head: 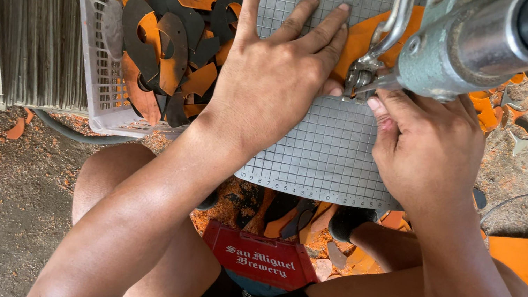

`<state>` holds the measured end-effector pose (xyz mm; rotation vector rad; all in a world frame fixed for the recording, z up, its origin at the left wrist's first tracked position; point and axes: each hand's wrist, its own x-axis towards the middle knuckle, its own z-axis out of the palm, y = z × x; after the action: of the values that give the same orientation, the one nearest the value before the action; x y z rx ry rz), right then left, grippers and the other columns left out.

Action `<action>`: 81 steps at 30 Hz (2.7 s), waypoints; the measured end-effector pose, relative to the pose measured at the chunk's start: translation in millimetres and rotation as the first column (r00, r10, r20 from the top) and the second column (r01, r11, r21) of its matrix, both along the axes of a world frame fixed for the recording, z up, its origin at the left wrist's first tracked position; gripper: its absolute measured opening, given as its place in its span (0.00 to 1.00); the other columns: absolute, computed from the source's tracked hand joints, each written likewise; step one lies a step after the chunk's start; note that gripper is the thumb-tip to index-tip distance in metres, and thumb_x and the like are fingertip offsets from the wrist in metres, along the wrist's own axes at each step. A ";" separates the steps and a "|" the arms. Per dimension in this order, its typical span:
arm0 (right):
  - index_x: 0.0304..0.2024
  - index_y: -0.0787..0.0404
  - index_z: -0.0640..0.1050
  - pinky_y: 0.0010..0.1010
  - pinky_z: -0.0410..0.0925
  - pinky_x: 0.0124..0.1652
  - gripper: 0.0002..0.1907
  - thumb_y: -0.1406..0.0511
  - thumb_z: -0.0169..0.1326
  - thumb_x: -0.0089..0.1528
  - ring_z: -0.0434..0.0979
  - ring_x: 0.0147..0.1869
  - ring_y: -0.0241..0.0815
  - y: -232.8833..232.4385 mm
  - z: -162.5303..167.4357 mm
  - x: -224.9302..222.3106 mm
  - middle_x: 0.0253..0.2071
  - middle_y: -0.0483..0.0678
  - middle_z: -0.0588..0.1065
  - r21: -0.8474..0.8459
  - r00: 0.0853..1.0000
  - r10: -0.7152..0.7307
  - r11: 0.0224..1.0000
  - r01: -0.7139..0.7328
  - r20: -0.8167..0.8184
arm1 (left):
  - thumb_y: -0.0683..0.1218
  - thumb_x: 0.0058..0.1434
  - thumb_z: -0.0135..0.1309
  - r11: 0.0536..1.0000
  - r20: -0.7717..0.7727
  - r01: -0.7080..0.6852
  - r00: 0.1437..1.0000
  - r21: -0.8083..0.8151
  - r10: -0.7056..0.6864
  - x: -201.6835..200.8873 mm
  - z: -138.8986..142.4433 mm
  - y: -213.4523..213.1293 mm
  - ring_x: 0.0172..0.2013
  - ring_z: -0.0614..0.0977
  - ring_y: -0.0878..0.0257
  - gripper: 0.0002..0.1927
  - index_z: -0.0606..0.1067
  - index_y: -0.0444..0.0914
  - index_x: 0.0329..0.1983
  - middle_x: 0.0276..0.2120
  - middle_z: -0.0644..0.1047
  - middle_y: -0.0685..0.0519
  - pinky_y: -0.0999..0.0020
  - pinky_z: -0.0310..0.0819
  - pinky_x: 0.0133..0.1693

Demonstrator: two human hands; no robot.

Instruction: The person uses a manual cutting machine to cut orange and black shoe parts on a gridded cutting mat. They repeatedly pick up pieces from a nearby basket, position them under the cutting head, and cut along marked lines before placing the finished pieces back into the basket.

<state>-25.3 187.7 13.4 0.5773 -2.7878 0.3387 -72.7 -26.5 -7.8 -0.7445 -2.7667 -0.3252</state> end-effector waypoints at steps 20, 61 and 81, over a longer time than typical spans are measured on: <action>0.48 0.62 0.81 0.38 0.70 0.54 0.09 0.70 0.67 0.67 0.79 0.52 0.47 98.4 -3.7 -16.9 0.52 0.50 0.81 -0.179 0.986 -0.165 0.971 0.161 -0.007 | 0.45 0.67 0.65 0.929 0.130 -0.140 0.986 0.342 0.101 -36.8 2.9 -128.9 0.41 0.83 0.40 0.16 0.74 0.31 0.50 0.41 0.80 0.39 0.50 0.78 0.42; 0.72 0.40 0.57 0.38 0.76 0.45 0.43 0.74 0.51 0.58 0.80 0.46 0.53 -152.9 -104.9 56.8 0.67 0.51 0.68 -0.090 0.105 0.105 0.987 -0.133 0.989 | 0.58 0.62 0.64 0.886 0.411 -0.389 0.872 0.252 0.265 -1.6 47.6 -154.7 0.33 0.84 0.40 0.21 0.77 0.35 0.35 0.28 0.82 0.41 0.44 0.75 0.38; 0.49 0.59 0.79 0.37 0.75 0.51 0.18 0.64 0.70 0.58 0.79 0.55 0.50 38.3 30.1 41.7 0.63 0.58 0.71 -0.284 0.995 -0.047 0.956 0.069 0.084 | 0.58 0.47 0.67 0.942 0.244 0.214 0.929 0.257 -0.278 71.4 63.9 -28.9 0.43 0.80 0.48 0.29 0.79 0.35 0.47 0.42 0.75 0.44 0.54 0.76 0.43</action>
<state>16.4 225.9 43.5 0.4198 -2.7473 0.7520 -1.3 -55.4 56.1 -1.0611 -2.8171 -0.8423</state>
